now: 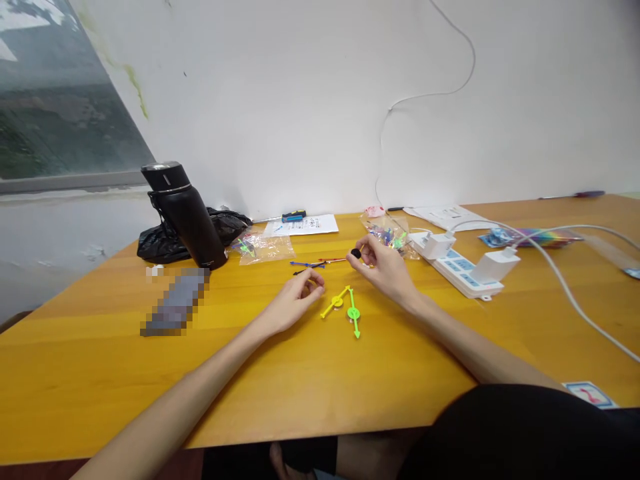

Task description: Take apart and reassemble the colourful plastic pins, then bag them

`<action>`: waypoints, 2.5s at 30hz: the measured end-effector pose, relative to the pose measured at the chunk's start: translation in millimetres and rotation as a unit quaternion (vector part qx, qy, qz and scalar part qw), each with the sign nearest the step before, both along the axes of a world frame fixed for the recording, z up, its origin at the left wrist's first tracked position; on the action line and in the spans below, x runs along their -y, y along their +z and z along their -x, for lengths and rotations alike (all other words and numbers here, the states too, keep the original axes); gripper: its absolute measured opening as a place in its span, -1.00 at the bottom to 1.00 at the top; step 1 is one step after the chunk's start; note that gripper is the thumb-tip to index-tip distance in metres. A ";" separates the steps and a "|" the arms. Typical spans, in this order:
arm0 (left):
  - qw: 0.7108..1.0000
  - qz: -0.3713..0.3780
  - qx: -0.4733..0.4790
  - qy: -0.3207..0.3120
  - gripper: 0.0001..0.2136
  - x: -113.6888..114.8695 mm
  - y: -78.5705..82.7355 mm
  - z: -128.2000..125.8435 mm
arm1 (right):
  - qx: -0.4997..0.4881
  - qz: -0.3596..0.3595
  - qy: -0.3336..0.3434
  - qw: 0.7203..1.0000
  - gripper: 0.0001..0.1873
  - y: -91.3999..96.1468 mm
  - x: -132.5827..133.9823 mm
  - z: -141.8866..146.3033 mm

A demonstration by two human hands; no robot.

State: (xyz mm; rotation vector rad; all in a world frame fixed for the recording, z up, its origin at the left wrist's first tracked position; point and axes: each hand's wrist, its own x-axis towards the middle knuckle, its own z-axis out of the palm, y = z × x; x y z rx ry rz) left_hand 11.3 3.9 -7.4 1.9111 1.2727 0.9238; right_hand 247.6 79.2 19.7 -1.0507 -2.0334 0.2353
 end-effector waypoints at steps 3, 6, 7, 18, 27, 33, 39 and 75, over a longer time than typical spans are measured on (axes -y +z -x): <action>0.998 -0.023 -0.039 -0.032 -0.80 5.8 2.5 -3.1 | 0.019 -0.004 -0.027 0.999 -0.81 0.7 -1.6 -1.5; 0.994 -0.050 -0.073 -0.063 -0.81 10.4 5.0 -4.6 | 0.042 -0.001 -0.051 0.998 -0.82 0.3 -2.6 -2.3; 0.993 -0.055 -0.081 -0.072 -0.82 11.2 5.6 -4.7 | 0.052 0.002 -0.059 0.997 -0.82 0.4 -2.9 -2.6; 0.991 -0.066 -0.099 -0.063 -0.88 5.3 4.2 -1.8 | 0.302 0.031 -0.125 0.945 -0.81 5.6 -2.5 -10.7; 0.994 -0.050 -0.085 -0.054 -0.88 3.4 1.3 -2.0 | 0.404 0.092 -0.114 0.903 -0.77 1.0 -3.2 -20.0; 0.997 -0.035 -0.059 -0.042 -0.84 2.4 2.2 -0.5 | 0.383 0.092 -0.116 0.912 -0.74 1.9 -3.6 -20.5; 0.999 -0.040 -0.024 -0.027 -0.79 -0.6 2.8 1.8 | 0.389 0.097 -0.114 0.909 -0.77 2.2 -3.4 -22.2; 0.976 0.045 0.190 -0.096 -0.68 0.0 4.7 -6.6 | -0.114 0.405 0.412 0.808 -0.57 -4.6 18.5 13.5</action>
